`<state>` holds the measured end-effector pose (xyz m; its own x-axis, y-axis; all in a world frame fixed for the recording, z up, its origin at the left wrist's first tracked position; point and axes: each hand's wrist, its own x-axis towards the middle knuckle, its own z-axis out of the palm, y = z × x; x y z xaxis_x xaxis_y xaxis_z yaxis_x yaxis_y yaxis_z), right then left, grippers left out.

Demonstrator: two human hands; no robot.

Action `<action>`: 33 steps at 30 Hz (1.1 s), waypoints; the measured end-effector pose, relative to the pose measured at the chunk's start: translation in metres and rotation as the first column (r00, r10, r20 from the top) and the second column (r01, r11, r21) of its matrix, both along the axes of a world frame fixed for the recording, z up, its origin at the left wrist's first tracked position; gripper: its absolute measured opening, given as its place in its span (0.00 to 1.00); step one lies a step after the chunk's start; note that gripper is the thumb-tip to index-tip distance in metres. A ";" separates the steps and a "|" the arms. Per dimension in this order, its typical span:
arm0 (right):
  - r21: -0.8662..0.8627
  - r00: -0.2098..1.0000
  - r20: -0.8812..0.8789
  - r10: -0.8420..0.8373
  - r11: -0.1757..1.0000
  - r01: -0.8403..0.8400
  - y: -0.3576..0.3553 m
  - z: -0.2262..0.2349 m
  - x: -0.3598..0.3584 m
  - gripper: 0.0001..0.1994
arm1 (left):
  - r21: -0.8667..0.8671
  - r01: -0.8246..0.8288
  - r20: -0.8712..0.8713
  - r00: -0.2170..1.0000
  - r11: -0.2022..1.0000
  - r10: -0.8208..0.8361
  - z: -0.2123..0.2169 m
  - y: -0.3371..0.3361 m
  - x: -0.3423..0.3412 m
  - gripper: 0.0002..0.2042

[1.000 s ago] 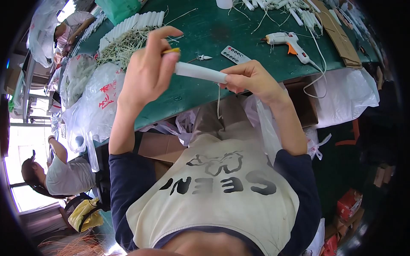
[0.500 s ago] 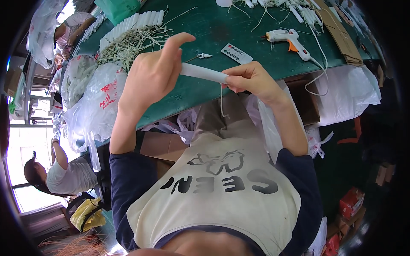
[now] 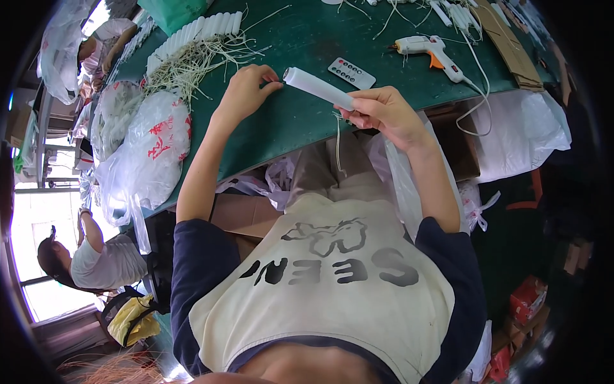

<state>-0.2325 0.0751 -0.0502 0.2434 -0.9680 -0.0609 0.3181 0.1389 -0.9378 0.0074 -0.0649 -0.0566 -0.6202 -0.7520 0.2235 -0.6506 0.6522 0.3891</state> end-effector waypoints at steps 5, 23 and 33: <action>-0.004 1.000 0.021 0.012 1.000 -0.012 0.000 -0.002 -0.002 0.12 | 0.039 -0.055 0.096 0.994 0.998 0.051 -0.007 0.000 -0.005 0.11; -0.018 1.000 -0.004 -0.016 1.000 0.016 0.004 -0.003 -0.012 0.13 | 0.753 0.629 -0.656 0.691 0.193 0.305 0.060 0.049 -0.021 0.09; -0.074 0.999 -0.029 0.039 0.996 -0.041 0.005 -0.001 -0.012 0.13 | 0.676 0.733 -0.716 0.631 0.073 0.298 0.061 0.057 -0.029 0.12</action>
